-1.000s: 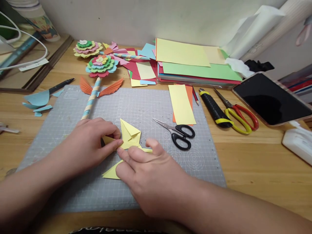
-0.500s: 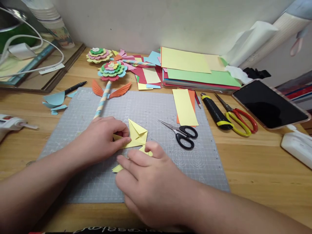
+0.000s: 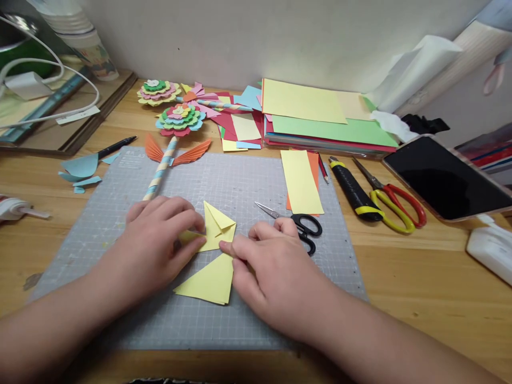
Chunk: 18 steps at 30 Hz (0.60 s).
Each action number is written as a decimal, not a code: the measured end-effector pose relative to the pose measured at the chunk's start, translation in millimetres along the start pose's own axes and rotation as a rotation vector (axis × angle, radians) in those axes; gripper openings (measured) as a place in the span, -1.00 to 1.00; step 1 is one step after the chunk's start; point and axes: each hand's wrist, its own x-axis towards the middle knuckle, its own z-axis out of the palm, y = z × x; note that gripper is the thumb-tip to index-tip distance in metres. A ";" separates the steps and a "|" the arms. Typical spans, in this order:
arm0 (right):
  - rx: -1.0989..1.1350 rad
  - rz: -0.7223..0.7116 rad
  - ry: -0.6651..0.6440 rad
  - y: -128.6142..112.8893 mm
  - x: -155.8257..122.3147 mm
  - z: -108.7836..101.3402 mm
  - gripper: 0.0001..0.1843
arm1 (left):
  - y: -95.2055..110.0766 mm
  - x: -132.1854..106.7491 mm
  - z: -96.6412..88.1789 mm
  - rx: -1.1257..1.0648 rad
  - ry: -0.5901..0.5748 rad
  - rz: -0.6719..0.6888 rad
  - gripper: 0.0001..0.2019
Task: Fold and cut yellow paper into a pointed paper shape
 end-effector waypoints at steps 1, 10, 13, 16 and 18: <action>0.017 0.011 -0.014 0.4 1.1 -1.6 -0.68 | 2.6 -3.8 -0.2 0.047 0.018 0.038 -0.86; 0.016 -0.030 0.116 1.2 -2.5 10.6 -0.66 | 25.3 -32.9 9.0 0.192 -0.049 0.305 -0.79; -0.015 -0.077 0.169 1.8 -4.9 11.8 -0.68 | 24.0 -37.5 7.8 0.248 -0.068 0.250 -0.71; -0.010 -0.090 0.177 3.3 -5.0 10.3 -0.69 | 17.7 -43.3 7.8 0.277 -0.038 0.215 -0.71; 0.007 -0.087 0.167 3.8 -4.2 8.8 -0.70 | 13.5 -46.2 9.1 0.286 -0.018 0.199 -0.67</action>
